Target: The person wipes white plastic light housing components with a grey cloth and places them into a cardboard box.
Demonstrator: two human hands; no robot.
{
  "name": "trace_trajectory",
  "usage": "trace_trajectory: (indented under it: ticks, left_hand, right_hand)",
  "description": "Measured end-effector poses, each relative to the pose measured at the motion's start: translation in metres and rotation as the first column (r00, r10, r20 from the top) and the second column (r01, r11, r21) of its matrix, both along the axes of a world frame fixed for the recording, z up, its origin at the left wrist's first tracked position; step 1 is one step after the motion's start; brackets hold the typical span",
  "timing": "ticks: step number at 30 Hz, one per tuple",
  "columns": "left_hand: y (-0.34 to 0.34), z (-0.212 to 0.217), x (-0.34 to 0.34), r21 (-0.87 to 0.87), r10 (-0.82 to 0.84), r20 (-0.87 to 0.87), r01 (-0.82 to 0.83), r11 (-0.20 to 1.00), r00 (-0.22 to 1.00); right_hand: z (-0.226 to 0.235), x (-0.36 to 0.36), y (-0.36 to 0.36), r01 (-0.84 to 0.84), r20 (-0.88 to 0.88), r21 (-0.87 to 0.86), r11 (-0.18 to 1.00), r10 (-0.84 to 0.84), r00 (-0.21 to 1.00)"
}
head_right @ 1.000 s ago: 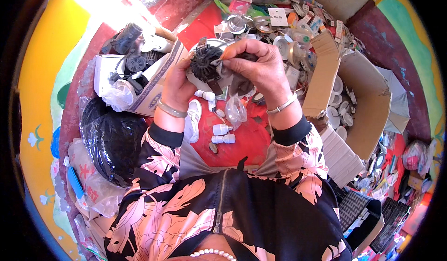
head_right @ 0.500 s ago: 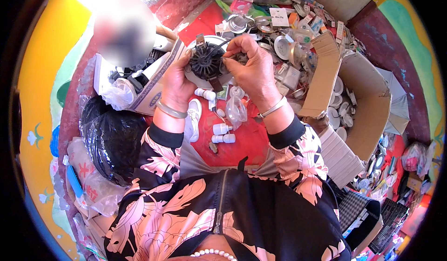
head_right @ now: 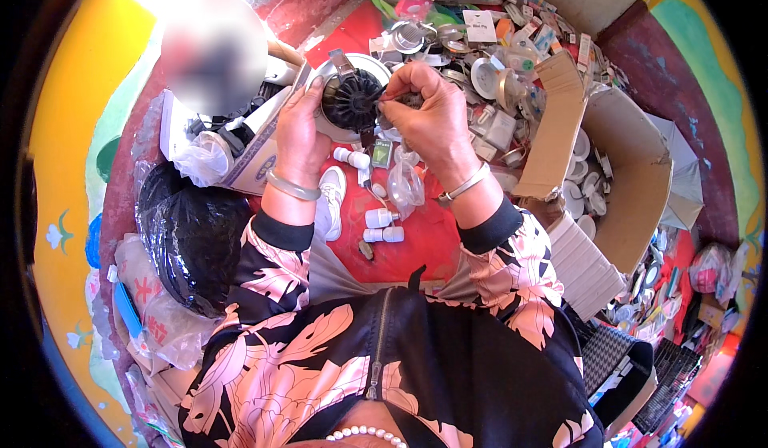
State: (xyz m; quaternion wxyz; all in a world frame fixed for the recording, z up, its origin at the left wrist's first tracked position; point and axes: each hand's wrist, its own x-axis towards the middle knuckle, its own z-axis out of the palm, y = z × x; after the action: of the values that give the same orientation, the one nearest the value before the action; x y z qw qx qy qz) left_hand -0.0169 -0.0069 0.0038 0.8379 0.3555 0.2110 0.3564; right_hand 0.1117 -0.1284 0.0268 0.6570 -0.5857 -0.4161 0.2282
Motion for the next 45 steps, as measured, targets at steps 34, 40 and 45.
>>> trace_trajectory:
  ticks: [34,40,45]
  left_hand:
    - [0.004,-0.014,0.001,-0.141,-0.055,0.144,0.075,0.987,0.988]
    - [0.002,-0.028,0.008,-0.205,-0.133,0.129,0.157,0.966,0.983]
    - [0.003,-0.027,0.007,-0.328,-0.051,0.117,0.087,0.941,0.992]
  right_hand:
    - [0.013,-0.008,-0.002,0.073,-0.227,-0.193,0.978,-0.117,0.967]
    - [0.020,-0.005,-0.005,-0.143,-0.680,0.201,0.969,0.243,0.692]
    - [0.013,0.023,-0.009,-0.144,-0.696,0.136,0.980,0.198,0.691]
